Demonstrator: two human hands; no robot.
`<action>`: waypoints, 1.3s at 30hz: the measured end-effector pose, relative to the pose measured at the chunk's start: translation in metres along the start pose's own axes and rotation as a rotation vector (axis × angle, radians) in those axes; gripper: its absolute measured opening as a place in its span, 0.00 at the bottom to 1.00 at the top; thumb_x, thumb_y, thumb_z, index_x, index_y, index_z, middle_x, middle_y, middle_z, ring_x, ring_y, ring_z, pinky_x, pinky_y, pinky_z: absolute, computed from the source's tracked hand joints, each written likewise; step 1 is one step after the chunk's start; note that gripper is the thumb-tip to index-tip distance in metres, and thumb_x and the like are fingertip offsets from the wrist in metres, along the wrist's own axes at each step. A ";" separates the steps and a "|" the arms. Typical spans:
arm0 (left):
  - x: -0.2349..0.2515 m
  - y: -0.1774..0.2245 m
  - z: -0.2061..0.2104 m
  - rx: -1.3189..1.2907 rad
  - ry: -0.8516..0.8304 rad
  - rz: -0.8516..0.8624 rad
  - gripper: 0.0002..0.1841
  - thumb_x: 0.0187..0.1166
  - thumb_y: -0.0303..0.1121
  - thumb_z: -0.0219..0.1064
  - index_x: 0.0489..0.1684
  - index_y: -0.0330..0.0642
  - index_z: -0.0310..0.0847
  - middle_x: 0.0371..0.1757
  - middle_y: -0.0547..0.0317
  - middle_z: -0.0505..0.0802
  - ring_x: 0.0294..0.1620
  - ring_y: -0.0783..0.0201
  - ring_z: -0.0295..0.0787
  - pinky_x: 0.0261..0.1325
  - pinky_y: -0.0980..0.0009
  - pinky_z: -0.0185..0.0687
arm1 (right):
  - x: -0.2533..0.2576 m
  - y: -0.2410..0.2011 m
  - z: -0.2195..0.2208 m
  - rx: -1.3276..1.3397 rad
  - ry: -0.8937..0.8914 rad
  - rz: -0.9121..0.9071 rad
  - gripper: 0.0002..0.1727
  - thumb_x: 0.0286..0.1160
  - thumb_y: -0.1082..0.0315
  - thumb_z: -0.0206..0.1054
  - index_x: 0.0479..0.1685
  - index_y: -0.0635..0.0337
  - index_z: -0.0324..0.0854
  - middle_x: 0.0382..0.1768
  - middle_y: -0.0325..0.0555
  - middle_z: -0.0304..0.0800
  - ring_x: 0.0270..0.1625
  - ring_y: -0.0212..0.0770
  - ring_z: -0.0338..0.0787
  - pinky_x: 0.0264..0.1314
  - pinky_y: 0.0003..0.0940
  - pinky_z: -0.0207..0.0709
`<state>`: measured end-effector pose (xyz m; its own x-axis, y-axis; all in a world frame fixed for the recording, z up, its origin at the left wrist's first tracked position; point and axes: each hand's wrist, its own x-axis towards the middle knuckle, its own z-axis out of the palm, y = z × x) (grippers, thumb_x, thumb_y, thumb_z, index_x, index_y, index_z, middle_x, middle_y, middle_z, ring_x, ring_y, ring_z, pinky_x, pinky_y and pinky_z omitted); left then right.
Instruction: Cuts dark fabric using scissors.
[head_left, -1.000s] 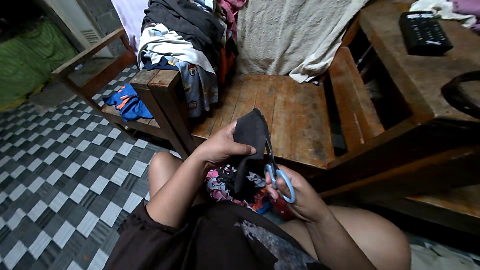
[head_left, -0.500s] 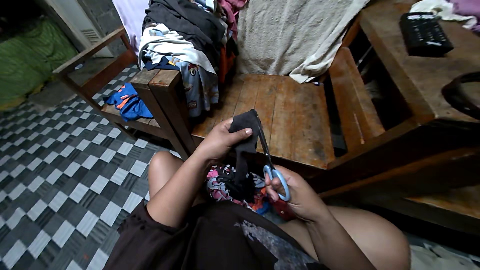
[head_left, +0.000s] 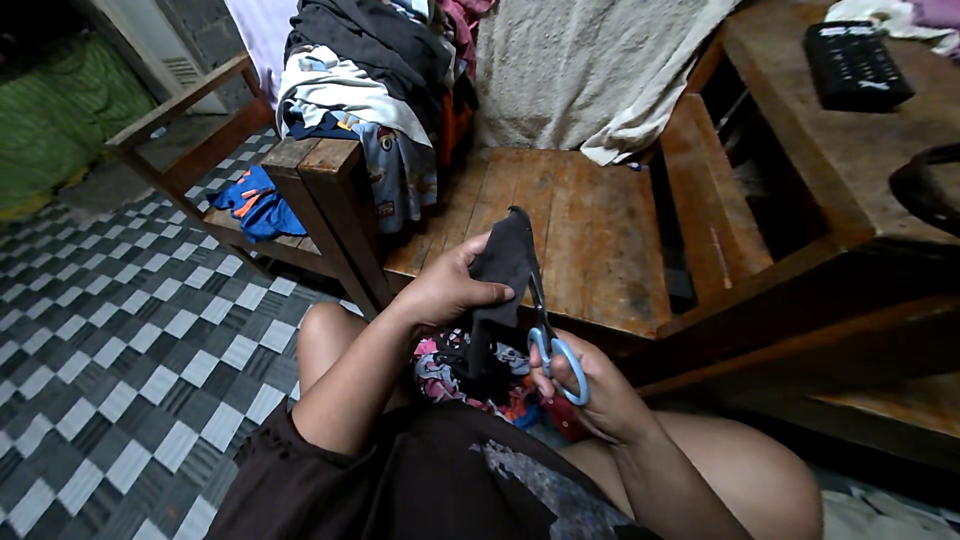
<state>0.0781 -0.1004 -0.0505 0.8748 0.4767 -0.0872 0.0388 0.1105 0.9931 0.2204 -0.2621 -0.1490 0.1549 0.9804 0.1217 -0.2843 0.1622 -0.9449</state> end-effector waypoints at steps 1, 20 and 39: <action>0.000 0.000 0.001 0.002 0.001 0.003 0.35 0.72 0.13 0.65 0.82 0.42 0.63 0.58 0.53 0.91 0.50 0.68 0.91 0.57 0.70 0.89 | 0.000 0.001 0.000 0.009 0.000 -0.006 0.21 0.65 0.37 0.74 0.38 0.44 0.81 0.21 0.21 0.82 0.22 0.17 0.79 0.29 0.12 0.75; -0.002 0.004 0.001 0.081 -0.061 -0.036 0.45 0.69 0.13 0.67 0.90 0.47 0.54 0.65 0.54 0.87 0.53 0.71 0.90 0.59 0.72 0.88 | 0.000 0.001 0.001 0.047 0.018 -0.035 0.20 0.67 0.39 0.73 0.39 0.45 0.82 0.20 0.21 0.81 0.21 0.17 0.79 0.28 0.12 0.75; 0.008 -0.004 0.004 0.191 0.166 0.146 0.13 0.89 0.31 0.56 0.45 0.37 0.87 0.46 0.63 0.88 0.48 0.75 0.83 0.57 0.72 0.80 | -0.002 -0.002 0.004 -0.031 0.035 0.023 0.10 0.75 0.51 0.72 0.36 0.43 0.80 0.20 0.19 0.81 0.20 0.15 0.78 0.26 0.09 0.73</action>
<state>0.0871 -0.1002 -0.0551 0.7873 0.6134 0.0619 0.0224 -0.1288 0.9914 0.2169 -0.2639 -0.1465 0.1820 0.9792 0.0900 -0.2584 0.1359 -0.9564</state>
